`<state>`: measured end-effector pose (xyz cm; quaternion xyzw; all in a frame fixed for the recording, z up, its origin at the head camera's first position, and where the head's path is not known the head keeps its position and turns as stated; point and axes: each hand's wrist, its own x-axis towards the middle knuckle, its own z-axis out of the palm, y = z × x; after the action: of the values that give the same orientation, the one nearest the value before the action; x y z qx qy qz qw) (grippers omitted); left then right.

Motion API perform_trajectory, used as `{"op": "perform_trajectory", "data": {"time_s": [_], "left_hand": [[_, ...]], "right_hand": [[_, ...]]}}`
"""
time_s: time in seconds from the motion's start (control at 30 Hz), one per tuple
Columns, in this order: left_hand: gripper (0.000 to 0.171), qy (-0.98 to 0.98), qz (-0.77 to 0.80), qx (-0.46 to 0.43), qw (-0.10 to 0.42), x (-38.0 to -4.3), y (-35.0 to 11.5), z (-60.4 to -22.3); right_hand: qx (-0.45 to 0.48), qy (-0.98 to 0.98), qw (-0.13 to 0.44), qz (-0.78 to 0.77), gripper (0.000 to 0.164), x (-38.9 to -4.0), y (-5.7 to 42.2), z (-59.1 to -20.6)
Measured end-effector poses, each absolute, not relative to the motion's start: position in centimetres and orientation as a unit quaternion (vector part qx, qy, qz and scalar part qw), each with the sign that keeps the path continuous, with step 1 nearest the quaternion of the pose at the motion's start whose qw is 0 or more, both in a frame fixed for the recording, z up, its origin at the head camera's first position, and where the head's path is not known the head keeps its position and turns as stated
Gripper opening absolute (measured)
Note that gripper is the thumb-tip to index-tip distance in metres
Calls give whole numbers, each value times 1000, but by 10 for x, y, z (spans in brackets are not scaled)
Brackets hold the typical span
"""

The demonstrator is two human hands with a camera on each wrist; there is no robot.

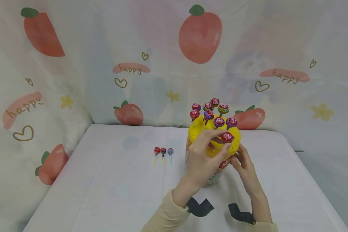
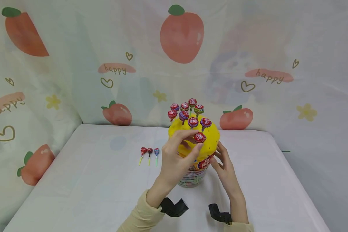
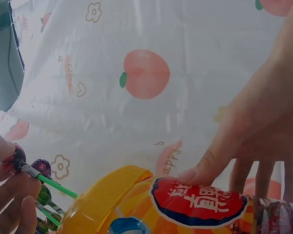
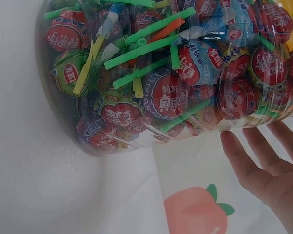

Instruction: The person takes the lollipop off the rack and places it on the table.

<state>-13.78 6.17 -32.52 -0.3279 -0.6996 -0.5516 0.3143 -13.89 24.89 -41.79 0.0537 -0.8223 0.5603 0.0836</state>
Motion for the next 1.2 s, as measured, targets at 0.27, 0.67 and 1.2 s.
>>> {"op": "perform_trajectory", "data": {"time_s": [0.27,0.67,1.2], "left_hand": [[33,-684,-554,-322,349,-138,50,-325],[30,-676,-572,-279,372,-147,24,-346],[27,-690,-599,-186,361,-161,-2,-381]], "right_hand": [[61,-822,92,559,60,-139,248,-420],[50,-828,83,552,59,-137,247,-416],[63,-820,94,562,60,-138,247,-418]]}}
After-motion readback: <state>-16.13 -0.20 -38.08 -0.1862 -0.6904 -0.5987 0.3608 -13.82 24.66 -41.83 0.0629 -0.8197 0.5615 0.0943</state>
